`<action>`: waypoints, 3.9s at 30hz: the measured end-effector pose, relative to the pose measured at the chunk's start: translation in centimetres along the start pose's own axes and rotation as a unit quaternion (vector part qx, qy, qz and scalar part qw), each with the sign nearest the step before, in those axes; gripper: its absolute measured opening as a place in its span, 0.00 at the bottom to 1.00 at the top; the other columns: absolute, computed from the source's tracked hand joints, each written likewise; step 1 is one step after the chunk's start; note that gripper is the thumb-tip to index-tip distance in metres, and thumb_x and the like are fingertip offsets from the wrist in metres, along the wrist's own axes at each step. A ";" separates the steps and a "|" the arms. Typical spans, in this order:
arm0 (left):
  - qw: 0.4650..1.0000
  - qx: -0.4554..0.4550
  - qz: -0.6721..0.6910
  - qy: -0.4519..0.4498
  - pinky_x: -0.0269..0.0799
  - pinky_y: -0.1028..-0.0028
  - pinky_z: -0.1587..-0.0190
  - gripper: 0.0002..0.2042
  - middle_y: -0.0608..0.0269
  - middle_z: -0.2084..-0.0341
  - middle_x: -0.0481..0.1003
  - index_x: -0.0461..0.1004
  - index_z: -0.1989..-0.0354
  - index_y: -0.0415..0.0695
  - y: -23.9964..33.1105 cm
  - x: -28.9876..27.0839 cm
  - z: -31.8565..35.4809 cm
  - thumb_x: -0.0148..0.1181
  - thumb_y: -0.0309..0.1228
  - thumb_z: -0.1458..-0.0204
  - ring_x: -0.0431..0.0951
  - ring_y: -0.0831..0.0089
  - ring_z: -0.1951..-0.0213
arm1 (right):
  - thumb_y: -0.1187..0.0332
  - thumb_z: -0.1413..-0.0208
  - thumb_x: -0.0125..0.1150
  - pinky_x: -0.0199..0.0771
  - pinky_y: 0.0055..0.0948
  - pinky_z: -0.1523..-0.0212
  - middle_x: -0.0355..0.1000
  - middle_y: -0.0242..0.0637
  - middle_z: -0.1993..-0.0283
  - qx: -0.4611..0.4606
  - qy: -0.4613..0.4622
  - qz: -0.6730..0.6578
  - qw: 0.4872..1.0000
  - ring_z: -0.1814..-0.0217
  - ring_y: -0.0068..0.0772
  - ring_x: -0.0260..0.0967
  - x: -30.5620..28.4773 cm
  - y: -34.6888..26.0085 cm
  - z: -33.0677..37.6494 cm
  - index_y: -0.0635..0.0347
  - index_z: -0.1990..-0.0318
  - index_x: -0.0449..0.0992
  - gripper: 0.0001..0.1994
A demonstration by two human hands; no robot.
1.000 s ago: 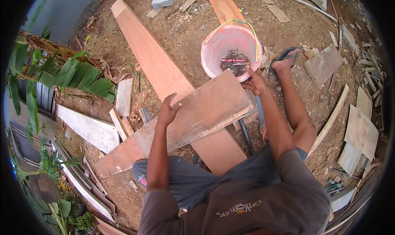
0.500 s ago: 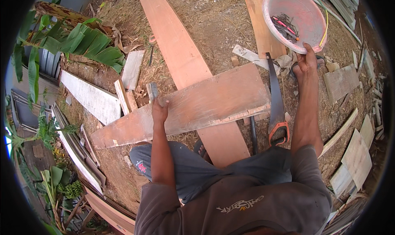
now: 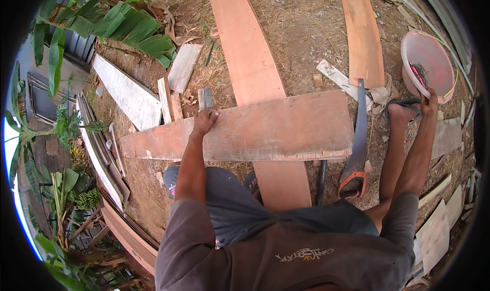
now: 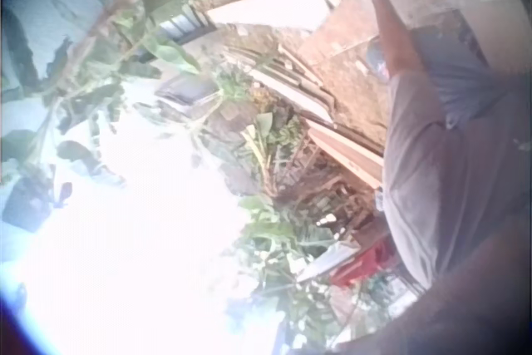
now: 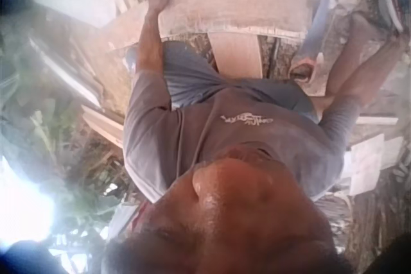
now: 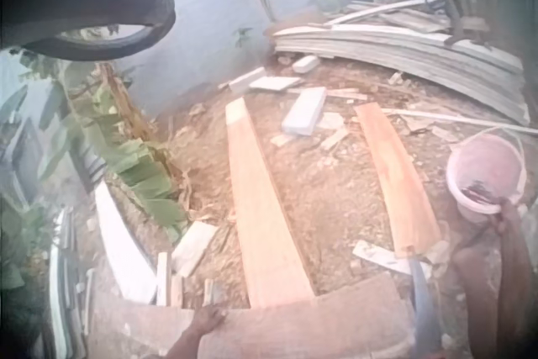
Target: The person sits on the ground and uses a hand saw to cut a wooden plank. They then place another plank on top, pick up nails from a bucket, and hammer them into the wood to join the pieces.
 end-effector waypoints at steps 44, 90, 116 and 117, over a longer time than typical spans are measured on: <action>0.998 0.056 0.021 0.007 0.51 0.42 0.28 0.46 0.54 0.23 0.46 0.52 0.24 0.56 15.1 3.8 1.7 0.71 0.48 0.50 0.47 0.51 0.23 | 0.59 0.49 0.68 0.78 0.44 0.45 0.79 0.41 0.43 0.143 -0.355 0.894 0.235 0.41 0.43 0.77 -10.7 22.9 48.7 0.54 0.48 0.83 0.21; 0.989 0.093 0.110 0.022 0.60 0.60 0.29 0.29 0.52 0.28 0.59 0.62 0.30 0.48 12.5 3.3 1.4 0.59 0.35 0.41 0.59 0.56 0.28 | 0.60 0.29 0.52 0.75 0.22 0.69 0.74 0.33 0.58 -0.120 -0.169 0.327 0.922 0.66 0.19 0.71 6.0 7.4 64.0 0.65 0.41 0.68 0.19; 0.950 0.170 0.253 0.070 0.52 0.60 0.26 0.36 0.38 0.30 0.59 0.53 0.27 0.36 10.6 2.8 3.4 0.60 0.29 0.43 0.58 0.46 0.28 | 0.66 0.38 0.68 0.72 0.21 0.69 0.74 0.31 0.66 0.138 -0.321 0.370 0.861 0.71 0.16 0.69 14.6 28.7 56.7 0.68 0.46 0.72 0.19; 0.950 0.169 0.253 0.067 0.52 0.60 0.26 0.36 0.38 0.30 0.58 0.53 0.27 0.36 10.6 2.9 3.4 0.60 0.29 0.43 0.58 0.46 0.28 | 0.66 0.38 0.68 0.72 0.21 0.69 0.74 0.30 0.66 0.128 -0.329 0.360 0.863 0.71 0.16 0.69 14.8 28.7 56.4 0.68 0.46 0.72 0.19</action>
Point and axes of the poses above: each hand's wrist, its own z-axis away from the middle knuckle, its own x-axis out of the palm, y = z × x, the point moved 2 cm from there along -z, towards the middle knuckle
